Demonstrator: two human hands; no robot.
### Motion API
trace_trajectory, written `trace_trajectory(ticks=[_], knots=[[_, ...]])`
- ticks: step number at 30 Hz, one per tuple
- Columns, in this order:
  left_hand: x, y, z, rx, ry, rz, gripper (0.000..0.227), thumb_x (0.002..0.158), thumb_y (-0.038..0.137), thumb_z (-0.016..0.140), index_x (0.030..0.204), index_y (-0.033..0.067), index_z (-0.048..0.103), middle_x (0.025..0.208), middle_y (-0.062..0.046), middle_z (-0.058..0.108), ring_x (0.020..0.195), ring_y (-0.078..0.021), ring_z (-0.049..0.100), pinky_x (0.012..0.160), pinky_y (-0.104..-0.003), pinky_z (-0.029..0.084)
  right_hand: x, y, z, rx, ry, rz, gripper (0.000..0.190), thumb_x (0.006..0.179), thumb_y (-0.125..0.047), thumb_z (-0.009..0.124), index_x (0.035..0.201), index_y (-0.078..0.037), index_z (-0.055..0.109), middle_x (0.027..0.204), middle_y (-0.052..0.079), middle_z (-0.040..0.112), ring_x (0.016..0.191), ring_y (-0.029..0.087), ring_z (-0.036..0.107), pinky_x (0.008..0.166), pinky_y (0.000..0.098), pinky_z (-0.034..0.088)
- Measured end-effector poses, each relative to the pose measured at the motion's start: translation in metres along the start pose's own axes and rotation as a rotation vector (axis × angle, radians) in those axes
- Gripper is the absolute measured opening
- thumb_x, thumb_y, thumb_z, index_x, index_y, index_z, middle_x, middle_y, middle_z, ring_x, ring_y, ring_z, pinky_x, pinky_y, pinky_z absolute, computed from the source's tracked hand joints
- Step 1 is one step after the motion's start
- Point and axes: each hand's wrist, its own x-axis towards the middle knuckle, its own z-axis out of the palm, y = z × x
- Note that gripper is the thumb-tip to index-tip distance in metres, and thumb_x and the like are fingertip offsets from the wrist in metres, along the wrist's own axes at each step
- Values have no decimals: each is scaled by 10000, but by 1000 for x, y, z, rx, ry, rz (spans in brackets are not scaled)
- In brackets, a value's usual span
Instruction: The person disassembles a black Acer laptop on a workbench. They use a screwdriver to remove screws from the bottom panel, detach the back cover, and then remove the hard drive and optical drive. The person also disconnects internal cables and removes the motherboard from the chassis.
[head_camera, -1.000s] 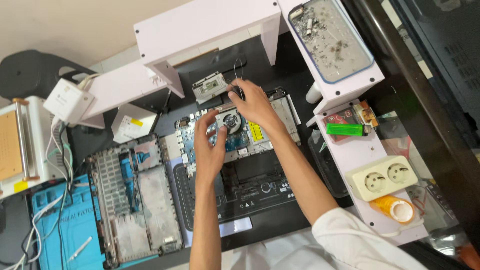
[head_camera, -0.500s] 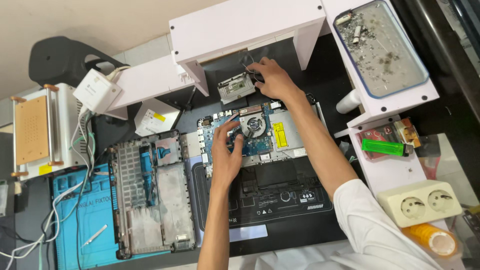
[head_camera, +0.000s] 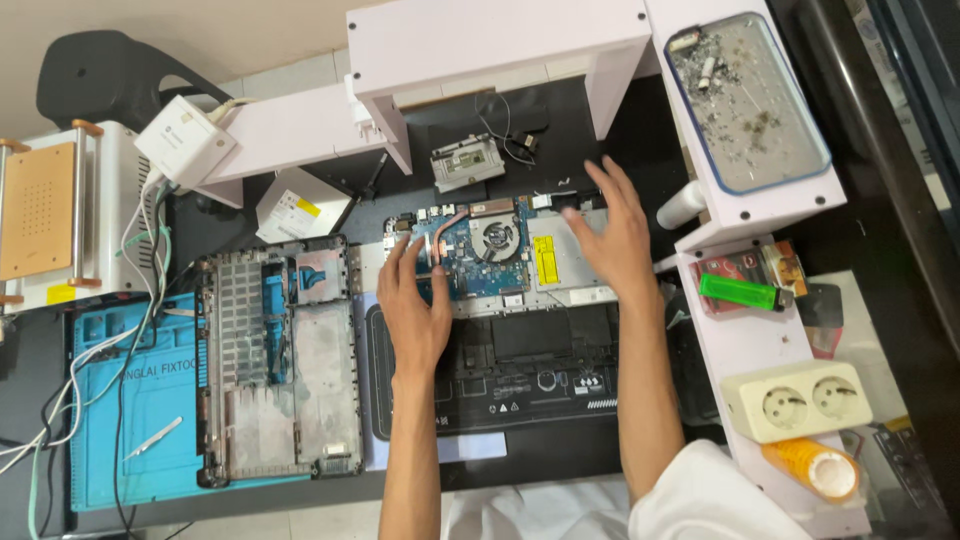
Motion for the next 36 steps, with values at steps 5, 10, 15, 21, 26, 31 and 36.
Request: trace_trajectory(ticks=[5, 10, 15, 21, 26, 31, 36], knots=[[-21, -17, 1, 261, -12, -8, 506, 997, 242, 623, 1448, 40, 516, 1545, -250, 430, 1456, -422, 374, 1205, -597, 200, -74, 1, 0, -270, -58, 20, 639, 879, -221, 774, 1453, -52, 550, 1588, 241, 387, 1494, 449, 315, 1196, 578, 235], [-41, -24, -11, 215, -107, -72, 512, 999, 237, 613, 1460, 39, 513, 1590, -231, 401, 1460, -412, 369, 1209, -559, 242, -117, 2, -6, -258, -13, 12, 626, 915, -231, 747, 1458, -20, 516, 1625, 234, 351, 1503, 461, 314, 1214, 544, 302], [-57, -25, -12, 194, -95, -27, 482, 1001, 197, 620, 1444, 24, 542, 1623, -223, 376, 1488, -410, 361, 1217, -524, 268, -129, 9, -8, -271, -19, -43, 588, 911, -217, 747, 1436, -39, 551, 1625, 215, 370, 1492, 453, 345, 1190, 523, 358], [-62, -26, -4, 241, 8, 1, 433, 1008, 197, 625, 1412, 47, 578, 1587, -198, 463, 1467, -398, 417, 1193, -505, 338, -131, 9, -5, -255, 57, -48, 526, 920, -204, 739, 1403, -64, 584, 1605, 173, 452, 1463, 402, 454, 1178, 468, 425], [-66, -25, -6, 121, 136, -135, 516, 963, 130, 668, 1435, 2, 502, 1454, -219, 553, 1330, -390, 518, 1115, -474, 404, -135, 5, -5, -164, 106, 23, 541, 874, -183, 791, 1358, -49, 590, 1560, 214, 476, 1406, 422, 507, 1135, 450, 452], [-63, -22, -10, 50, 142, -303, 533, 928, 16, 660, 1435, 15, 496, 1293, -219, 629, 1178, -375, 578, 1018, -466, 454, -125, 5, -10, -73, 144, 104, 654, 800, -107, 845, 1375, 6, 556, 1500, 284, 490, 1377, 447, 506, 1136, 472, 420], [-58, -23, -15, -61, 178, -376, 493, 943, -51, 590, 1418, 61, 523, 1198, -185, 688, 1057, -302, 675, 937, -410, 523, -121, 4, -8, -24, 165, 196, 623, 782, -82, 839, 1346, -13, 584, 1420, 243, 599, 1345, 405, 559, 1132, 458, 436]])
